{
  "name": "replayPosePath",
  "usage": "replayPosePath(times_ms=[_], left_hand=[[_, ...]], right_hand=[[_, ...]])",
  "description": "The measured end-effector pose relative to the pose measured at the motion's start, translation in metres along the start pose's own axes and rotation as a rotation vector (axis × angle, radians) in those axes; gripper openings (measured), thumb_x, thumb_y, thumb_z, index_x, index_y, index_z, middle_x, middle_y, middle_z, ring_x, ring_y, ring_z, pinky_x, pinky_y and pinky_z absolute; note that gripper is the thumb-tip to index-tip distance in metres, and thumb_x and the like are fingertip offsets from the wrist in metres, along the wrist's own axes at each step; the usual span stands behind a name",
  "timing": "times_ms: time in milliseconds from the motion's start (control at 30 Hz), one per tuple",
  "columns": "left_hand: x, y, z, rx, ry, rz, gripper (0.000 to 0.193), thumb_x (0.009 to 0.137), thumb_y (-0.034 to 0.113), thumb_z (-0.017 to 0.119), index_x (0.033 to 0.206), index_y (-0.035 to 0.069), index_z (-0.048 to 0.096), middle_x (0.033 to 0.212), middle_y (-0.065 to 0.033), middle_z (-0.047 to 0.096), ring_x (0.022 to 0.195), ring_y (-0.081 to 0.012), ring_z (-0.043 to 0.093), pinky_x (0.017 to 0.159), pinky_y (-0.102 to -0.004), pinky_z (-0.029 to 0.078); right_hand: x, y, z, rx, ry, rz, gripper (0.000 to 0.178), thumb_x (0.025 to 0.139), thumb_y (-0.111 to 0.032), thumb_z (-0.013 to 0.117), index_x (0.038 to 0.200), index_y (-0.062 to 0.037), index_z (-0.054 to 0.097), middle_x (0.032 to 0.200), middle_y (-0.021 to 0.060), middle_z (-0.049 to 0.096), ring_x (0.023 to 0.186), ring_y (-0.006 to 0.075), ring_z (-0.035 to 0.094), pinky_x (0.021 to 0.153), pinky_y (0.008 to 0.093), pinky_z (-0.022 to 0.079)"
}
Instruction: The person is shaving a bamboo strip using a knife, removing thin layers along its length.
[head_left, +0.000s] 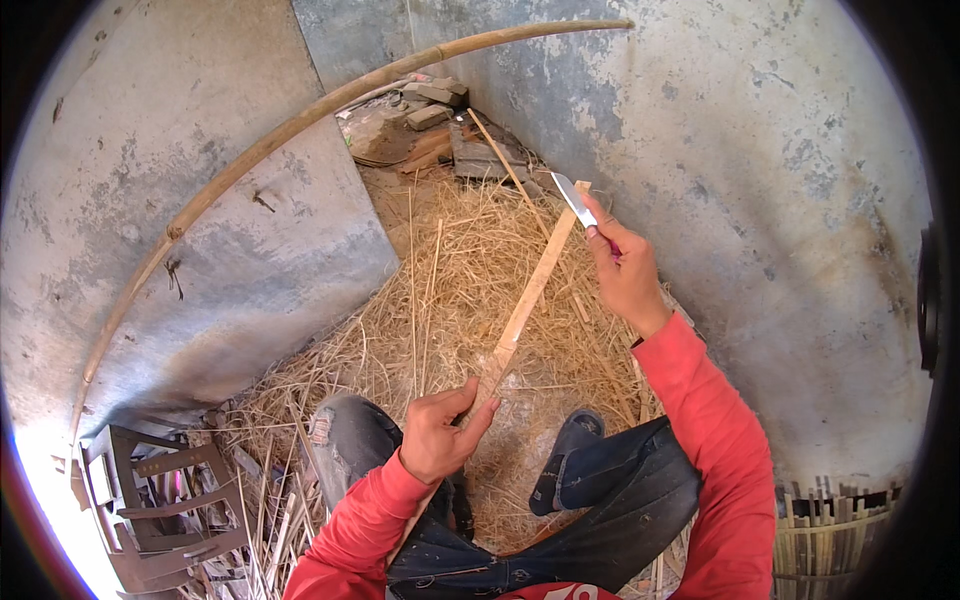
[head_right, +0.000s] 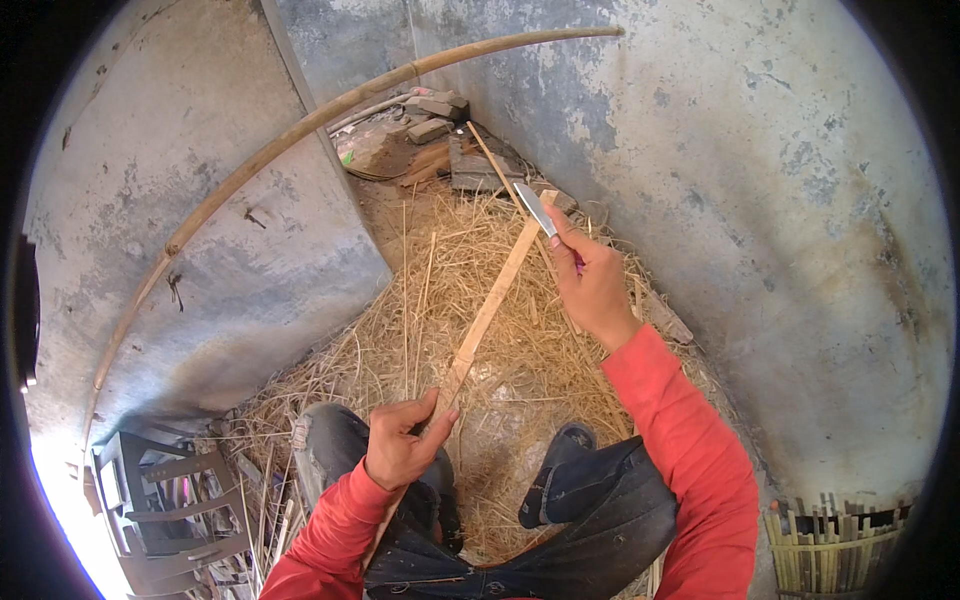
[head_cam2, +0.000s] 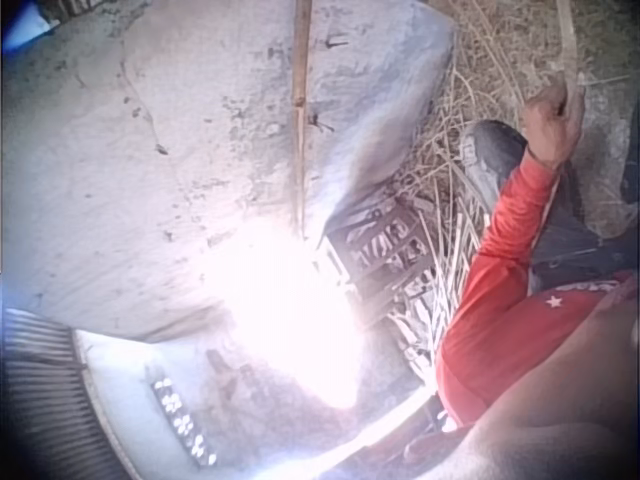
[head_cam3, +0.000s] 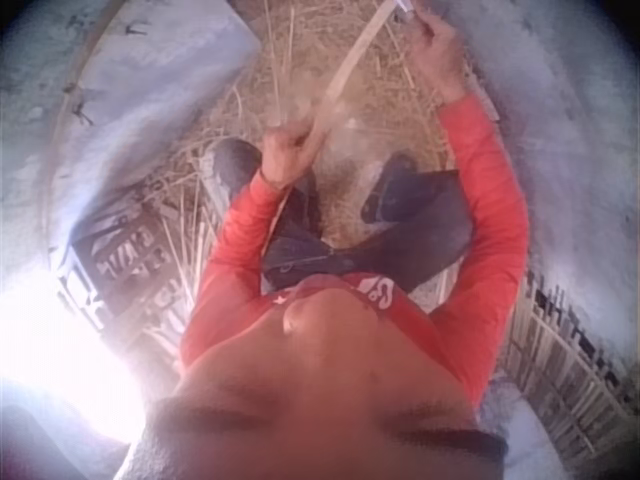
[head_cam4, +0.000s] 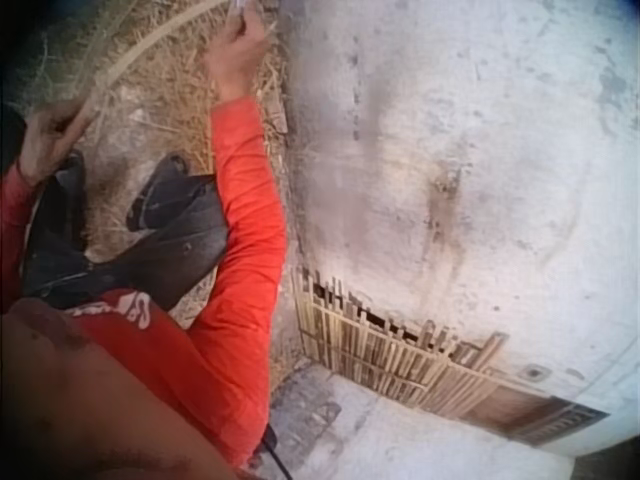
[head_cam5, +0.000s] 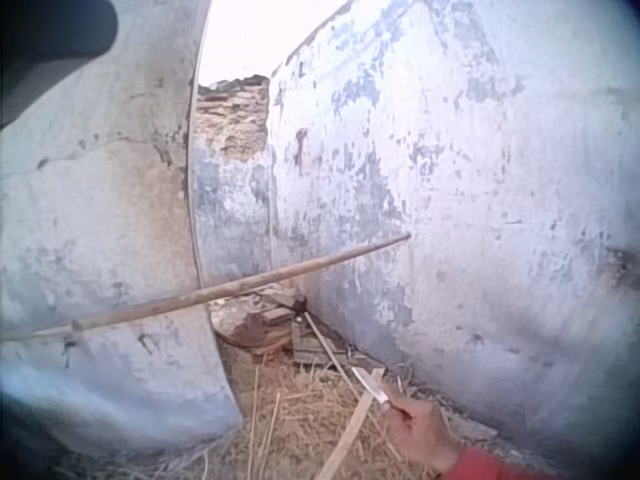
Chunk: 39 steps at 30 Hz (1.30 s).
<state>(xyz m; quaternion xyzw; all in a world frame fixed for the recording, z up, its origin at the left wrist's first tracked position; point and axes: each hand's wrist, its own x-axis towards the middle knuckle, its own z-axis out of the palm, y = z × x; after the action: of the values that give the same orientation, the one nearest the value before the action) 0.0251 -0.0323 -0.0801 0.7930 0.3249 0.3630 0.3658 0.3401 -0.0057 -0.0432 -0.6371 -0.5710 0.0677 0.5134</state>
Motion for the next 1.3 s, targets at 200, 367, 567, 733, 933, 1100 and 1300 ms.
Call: replayPosePath(times_ms=[200, 367, 567, 733, 933, 1100, 1300], left_hand=[[-0.001, 0.004, -0.008, -0.079, -0.001, -0.064, 0.027, 0.090, 0.009, 0.079, 0.100, -0.015, 0.072, 0.057, -0.0133, 0.046, 0.052, -0.0073, 0.047, 0.049, -0.0286, 0.038], [-0.003, 0.006, -0.012, -0.057, -0.010, -0.146, 0.027, 0.090, 0.010, 0.077, 0.101, -0.014, 0.072, 0.061, -0.0203, 0.054, 0.051, -0.0130, 0.054, 0.051, -0.0314, 0.044], [-0.001, -0.005, -0.012, -0.053, 0.030, -0.179, 0.030, 0.090, 0.013, 0.078, 0.101, -0.015, 0.072, 0.060, -0.0197, 0.048, 0.051, -0.0094, 0.047, 0.050, -0.0300, 0.043], [0.001, -0.004, -0.013, -0.010, 0.030, -0.169, 0.032, 0.090, 0.014, 0.078, 0.102, -0.015, 0.072, 0.058, -0.0184, 0.045, 0.051, -0.0082, 0.045, 0.050, -0.0300, 0.042], [-0.004, -0.008, -0.010, -0.061, 0.004, -0.159, 0.034, 0.092, 0.014, 0.078, 0.107, -0.015, 0.071, 0.059, -0.0068, 0.042, 0.058, -0.0034, 0.042, 0.050, -0.0266, 0.037], [-0.004, -0.001, -0.018, 0.010, -0.008, -0.097, 0.030, 0.089, 0.012, 0.080, 0.104, -0.013, 0.073, 0.056, -0.0103, 0.048, 0.052, -0.0055, 0.048, 0.050, -0.0284, 0.040], [-0.004, 0.005, -0.007, -0.060, -0.051, 0.011, 0.029, 0.087, 0.010, 0.079, 0.104, -0.012, 0.072, 0.062, -0.0201, 0.057, 0.049, -0.0199, 0.059, 0.050, -0.0316, 0.044]], right_hand=[[-0.009, -0.001, 0.009, 0.042, -0.090, 0.014, 0.040, 0.102, -0.005, 0.059, 0.142, -0.0079, 0.063, 0.077, 0.0050, 0.067, 0.063, 0.0068, 0.044, 0.058, 0.0264, 0.043], [-0.024, -0.001, 0.019, 0.026, -0.201, -0.013, 0.045, 0.102, -0.001, 0.059, 0.146, -0.0090, 0.060, 0.085, 0.0015, 0.069, 0.071, 0.0055, 0.051, 0.068, 0.0253, 0.047], [-0.059, -0.032, 0.044, 0.244, -0.432, -0.122, 0.043, 0.099, -0.004, 0.059, 0.141, -0.0084, 0.063, 0.087, 0.0213, 0.069, 0.058, 0.0106, 0.049, 0.060, 0.0290, 0.049], [-0.059, -0.058, 0.040, 0.172, -0.615, 0.021, 0.042, 0.101, -0.003, 0.058, 0.143, -0.0029, 0.060, 0.123, 0.0187, 0.073, 0.087, 0.0125, 0.073, 0.079, 0.0284, 0.056], [-0.058, -0.043, 0.039, 0.316, -0.699, 0.009, 0.039, 0.103, -0.008, 0.058, 0.141, -0.0024, 0.062, 0.133, 0.0135, 0.070, 0.096, 0.0115, 0.073, 0.085, 0.0271, 0.055], [-0.012, -0.043, 0.016, 0.107, -0.346, 0.059, 0.039, 0.105, -0.010, 0.057, 0.143, -0.0037, 0.060, 0.144, 0.0106, 0.063, 0.107, 0.0082, 0.068, 0.092, 0.0261, 0.052], [0.029, 0.017, -0.014, -0.028, -0.006, -0.083, 0.041, 0.103, -0.010, 0.060, 0.144, -0.0151, 0.062, 0.087, 0.0064, 0.067, 0.072, 0.0068, 0.050, 0.069, 0.0248, 0.047]])
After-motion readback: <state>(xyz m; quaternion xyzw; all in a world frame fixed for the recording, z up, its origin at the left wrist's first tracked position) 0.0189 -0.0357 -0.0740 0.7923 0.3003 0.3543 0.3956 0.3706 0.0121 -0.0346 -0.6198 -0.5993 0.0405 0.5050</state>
